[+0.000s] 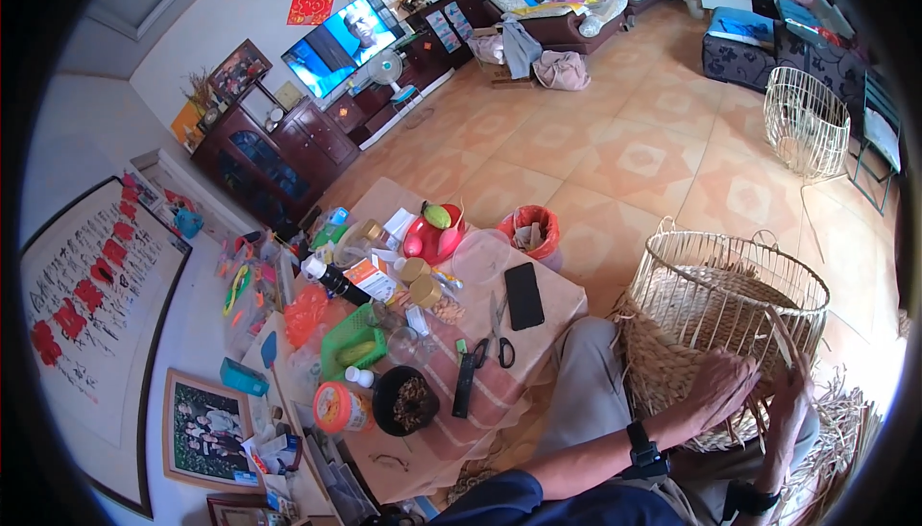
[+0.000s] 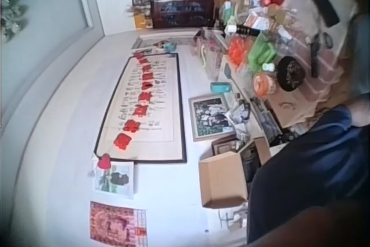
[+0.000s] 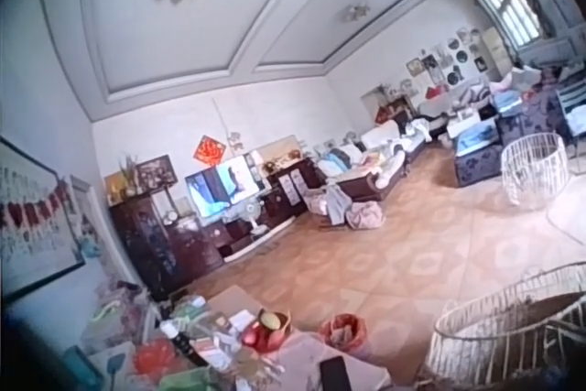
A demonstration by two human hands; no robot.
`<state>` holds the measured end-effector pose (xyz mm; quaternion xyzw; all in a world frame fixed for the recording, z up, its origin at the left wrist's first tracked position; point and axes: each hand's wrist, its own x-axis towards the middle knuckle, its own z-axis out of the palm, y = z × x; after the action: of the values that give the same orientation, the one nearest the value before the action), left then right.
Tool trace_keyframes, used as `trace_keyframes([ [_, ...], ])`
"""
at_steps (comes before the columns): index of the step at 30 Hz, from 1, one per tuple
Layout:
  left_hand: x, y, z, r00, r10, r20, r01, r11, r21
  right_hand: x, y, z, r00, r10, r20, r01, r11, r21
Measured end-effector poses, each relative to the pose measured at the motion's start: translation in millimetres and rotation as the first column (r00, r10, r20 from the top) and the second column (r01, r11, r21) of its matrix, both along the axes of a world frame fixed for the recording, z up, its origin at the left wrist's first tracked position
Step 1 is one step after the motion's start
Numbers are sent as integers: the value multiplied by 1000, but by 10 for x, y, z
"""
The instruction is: The recorder is weaving bamboo or straw strips into a basket.
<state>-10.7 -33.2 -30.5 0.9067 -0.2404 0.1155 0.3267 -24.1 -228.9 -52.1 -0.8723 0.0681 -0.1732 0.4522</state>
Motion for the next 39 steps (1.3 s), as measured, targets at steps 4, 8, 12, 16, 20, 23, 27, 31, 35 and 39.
trace_keyframes([
  [4, 27, 18, -24, 1000, -9, 1, 9, 1000, -4, 30, 66, 106, 996, 80, -50, -74, 990, 117],
  [8, 49, 109, 47, 1000, -12, -18, 11, 999, -42, 113, -65, 51, 936, 30, -350, -4, 997, 76],
  [12, 81, 429, 202, 996, -84, -21, 84, 996, -22, 15, 257, 264, 974, 114, -198, -75, 978, 193],
  [16, 213, 791, 320, 984, -165, -60, 160, 984, -79, 13, 698, 588, 977, 200, -71, -167, 933, 317],
  [20, 323, 1010, 227, 977, -202, -70, 187, 967, -174, 11, 957, 708, 968, 203, -145, -139, 921, 364],
  [23, 339, 981, 243, 981, -154, -121, 138, 982, -131, 101, 966, 796, 965, 205, -163, -139, 929, 344],
  [27, 318, 887, 237, 996, -71, -56, 61, 984, -169, 142, 827, 659, 975, 185, -120, -96, 845, 526],
  [31, 162, 877, 213, 995, -72, -62, 52, 958, -284, -34, 687, 451, 997, 64, -47, -4, 625, 780],
  [35, 184, 955, 88, 991, -89, -104, 41, 919, -391, -228, 699, 575, 922, 350, -165, -191, 783, 592],
  [39, 164, 985, 87, 993, -76, -95, 36, 931, -362, -254, 666, 572, 875, 447, -187, -313, 817, 484],
])
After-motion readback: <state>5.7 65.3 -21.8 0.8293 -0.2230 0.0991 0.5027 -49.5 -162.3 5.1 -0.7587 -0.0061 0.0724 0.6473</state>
